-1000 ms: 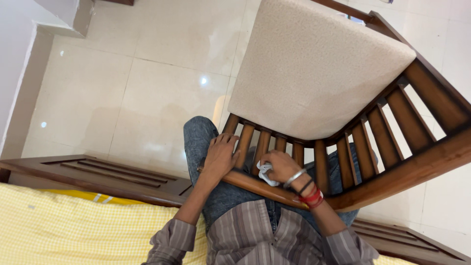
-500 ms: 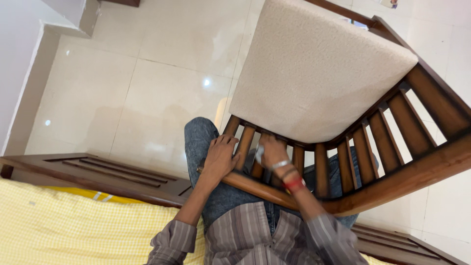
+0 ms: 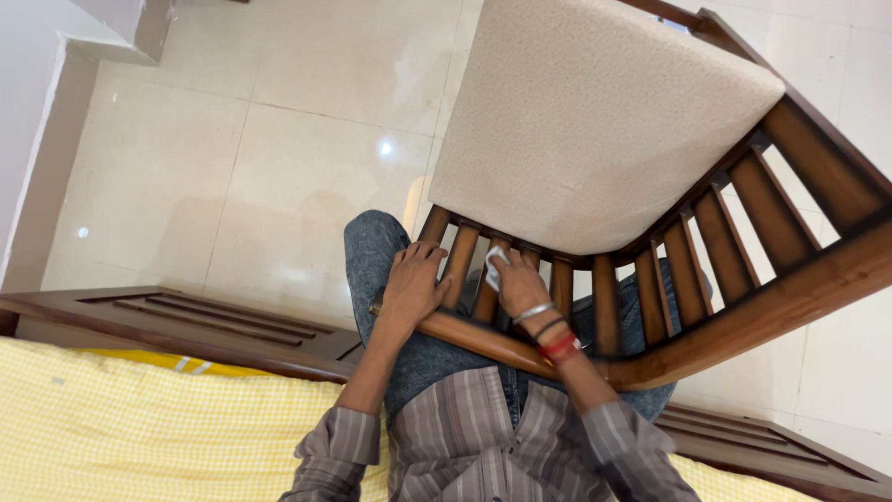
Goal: The person wipes the wooden frame of a chair with a white cloth. They rotate the chair to access different sides and continue wiping the slats and legs while seated on a bed.
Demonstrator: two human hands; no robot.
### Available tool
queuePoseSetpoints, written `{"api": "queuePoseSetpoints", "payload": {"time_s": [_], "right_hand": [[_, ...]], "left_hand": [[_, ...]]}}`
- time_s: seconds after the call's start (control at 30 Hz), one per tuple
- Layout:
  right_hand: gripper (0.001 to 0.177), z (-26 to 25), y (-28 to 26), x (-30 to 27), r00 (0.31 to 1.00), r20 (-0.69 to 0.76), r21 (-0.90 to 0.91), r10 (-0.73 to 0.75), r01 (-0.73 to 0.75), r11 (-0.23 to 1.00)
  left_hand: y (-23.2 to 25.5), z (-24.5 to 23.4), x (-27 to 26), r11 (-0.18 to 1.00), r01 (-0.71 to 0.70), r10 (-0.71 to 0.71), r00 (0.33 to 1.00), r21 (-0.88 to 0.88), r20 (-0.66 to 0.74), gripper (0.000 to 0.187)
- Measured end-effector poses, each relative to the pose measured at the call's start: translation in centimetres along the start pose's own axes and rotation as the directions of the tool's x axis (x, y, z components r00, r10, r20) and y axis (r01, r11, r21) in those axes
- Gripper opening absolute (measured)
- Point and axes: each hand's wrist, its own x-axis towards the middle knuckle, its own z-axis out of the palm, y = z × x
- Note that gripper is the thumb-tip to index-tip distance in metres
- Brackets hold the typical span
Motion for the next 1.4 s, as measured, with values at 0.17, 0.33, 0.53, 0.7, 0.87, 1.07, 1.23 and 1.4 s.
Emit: {"api": "queuePoseSetpoints", "payload": {"time_s": [0.17, 0.33, 0.53, 0.7, 0.87, 1.07, 1.23, 1.4], "right_hand": [[0.038, -6.2, -2.5, -5.6, 0.911, 0.321, 0.425, -0.26, 0.107, 0.899], [0.031, -4.0, 1.3, -5.0, 0.951, 0.23, 0.006, 0.205, -0.212, 0.977], [0.043, 3.2, 10.4, 0.1, 0.984, -0.136, -0.054, 0.113, -0.121, 0.991], [0.037, 3.9, 10.9, 0.9, 0.978, -0.054, -0.175, 0.203, -0.209, 0.962], [0.03, 0.4, 9.1, -0.3, 0.996, 0.025, -0.237, 0.081, -0.073, 0.969], [0.028, 2.2, 12.2, 3.5, 0.995, -0.056, -0.103, 0.083, -0.088, 0.991], [0.031, 1.5, 11.2, 3.4, 0.999, 0.048, -0.164, 0.01, -0.002, 0.986], [0.035, -4.6, 5.9, -2.4, 0.847, 0.527, 0.087, -0.072, 0.031, 0.996]], "left_hand": [[0.0, 0.0, 0.1, 1.0, 0.001, -0.001, 1.0, 0.011, -0.002, 0.042], [0.1, -0.1, 0.2, 1.0, -0.001, 0.001, 1.0, 0.018, 0.02, 0.04], [-0.1, 0.0, 0.2, 1.0, 0.002, -0.003, 1.0, 0.021, 0.016, 0.04], [0.0, 0.2, 0.3, 1.0, 0.011, -0.011, 0.999, 0.021, 0.029, 0.041], [-0.1, 0.1, 0.4, 0.999, 0.015, -0.016, 0.999, 0.037, 0.051, 0.04], [0.2, 0.0, 0.4, 0.999, 0.026, -0.027, 0.998, 0.027, 0.048, 0.041], [0.2, 0.1, 0.2, 1.0, 0.015, -0.016, 0.999, 0.026, 0.045, 0.041], [0.1, -0.1, 0.3, 0.999, 0.002, -0.004, 0.999, 0.046, 0.051, 0.041]]}}
